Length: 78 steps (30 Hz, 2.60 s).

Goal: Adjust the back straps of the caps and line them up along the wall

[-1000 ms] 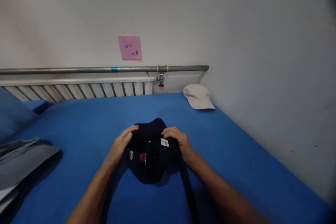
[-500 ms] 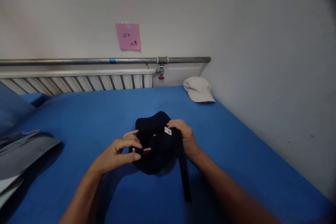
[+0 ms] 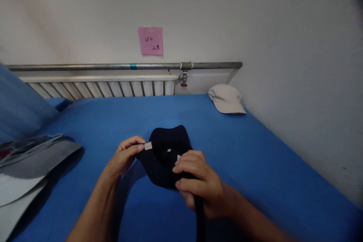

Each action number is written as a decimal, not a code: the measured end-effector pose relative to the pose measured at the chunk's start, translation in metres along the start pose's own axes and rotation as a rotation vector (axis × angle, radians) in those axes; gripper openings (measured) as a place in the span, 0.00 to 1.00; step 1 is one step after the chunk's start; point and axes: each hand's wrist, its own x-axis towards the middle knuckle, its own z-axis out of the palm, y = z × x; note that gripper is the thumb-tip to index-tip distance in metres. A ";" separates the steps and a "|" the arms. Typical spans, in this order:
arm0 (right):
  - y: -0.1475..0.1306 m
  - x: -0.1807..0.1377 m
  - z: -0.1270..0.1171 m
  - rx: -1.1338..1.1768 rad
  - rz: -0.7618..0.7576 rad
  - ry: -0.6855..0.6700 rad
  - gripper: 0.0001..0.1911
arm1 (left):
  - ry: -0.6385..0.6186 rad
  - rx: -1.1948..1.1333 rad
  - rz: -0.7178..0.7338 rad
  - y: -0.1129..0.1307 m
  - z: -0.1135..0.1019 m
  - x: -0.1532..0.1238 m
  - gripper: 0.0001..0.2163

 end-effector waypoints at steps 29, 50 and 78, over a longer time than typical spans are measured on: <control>-0.037 0.043 -0.008 0.277 0.762 -0.203 0.04 | -0.192 0.220 -0.172 -0.005 0.014 0.000 0.04; 0.050 0.022 0.007 1.182 1.066 0.304 0.12 | -0.172 0.075 -0.239 -0.008 0.015 0.005 0.07; 0.052 0.009 0.032 1.116 1.155 0.185 0.10 | -0.102 -0.098 -0.214 -0.018 0.016 0.006 0.07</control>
